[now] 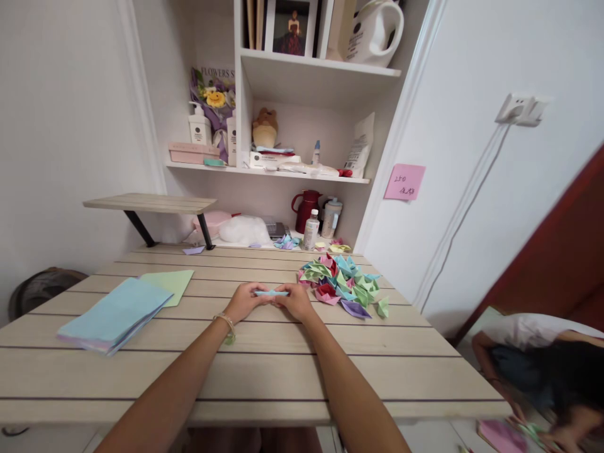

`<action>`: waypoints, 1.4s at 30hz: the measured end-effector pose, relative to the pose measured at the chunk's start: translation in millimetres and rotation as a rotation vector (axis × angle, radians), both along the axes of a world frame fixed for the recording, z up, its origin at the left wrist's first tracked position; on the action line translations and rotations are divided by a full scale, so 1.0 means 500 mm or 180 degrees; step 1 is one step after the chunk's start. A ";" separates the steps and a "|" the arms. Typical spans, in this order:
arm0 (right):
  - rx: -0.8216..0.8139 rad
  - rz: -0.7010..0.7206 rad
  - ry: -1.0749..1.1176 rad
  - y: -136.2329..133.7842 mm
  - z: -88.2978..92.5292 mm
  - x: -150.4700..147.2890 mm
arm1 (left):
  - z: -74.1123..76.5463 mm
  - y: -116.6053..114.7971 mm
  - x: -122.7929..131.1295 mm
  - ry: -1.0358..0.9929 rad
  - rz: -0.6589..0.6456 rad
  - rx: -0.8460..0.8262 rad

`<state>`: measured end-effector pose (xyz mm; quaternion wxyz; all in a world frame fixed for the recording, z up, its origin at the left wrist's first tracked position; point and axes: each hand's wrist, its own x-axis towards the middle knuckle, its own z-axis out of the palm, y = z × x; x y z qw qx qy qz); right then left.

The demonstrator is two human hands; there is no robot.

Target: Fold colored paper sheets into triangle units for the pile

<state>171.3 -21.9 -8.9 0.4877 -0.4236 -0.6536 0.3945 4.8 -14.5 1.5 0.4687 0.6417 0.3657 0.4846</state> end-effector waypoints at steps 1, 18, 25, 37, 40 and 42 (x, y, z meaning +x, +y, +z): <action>0.0005 -0.0007 -0.0051 -0.001 0.001 0.000 | 0.000 0.000 0.000 0.0022 -0.0005 -0.0011; 0.0944 -0.0706 -0.0927 0.011 0.013 0.028 | 0.009 0.000 -0.002 0.0212 0.0322 0.0194; 0.1220 -0.0778 -0.1109 0.013 0.014 0.034 | 0.003 0.008 -0.004 -0.0250 0.0180 0.0031; 0.1640 -0.0866 -0.2092 -0.021 0.049 0.030 | -0.004 0.018 -0.003 -0.0481 0.0183 0.0020; 0.1902 -0.1188 -0.1893 -0.023 0.059 0.037 | -0.005 0.021 -0.003 -0.0657 0.0363 0.0003; 0.1999 -0.1781 -0.1597 -0.020 0.064 0.051 | -0.008 0.025 -0.005 -0.0691 0.0529 0.0012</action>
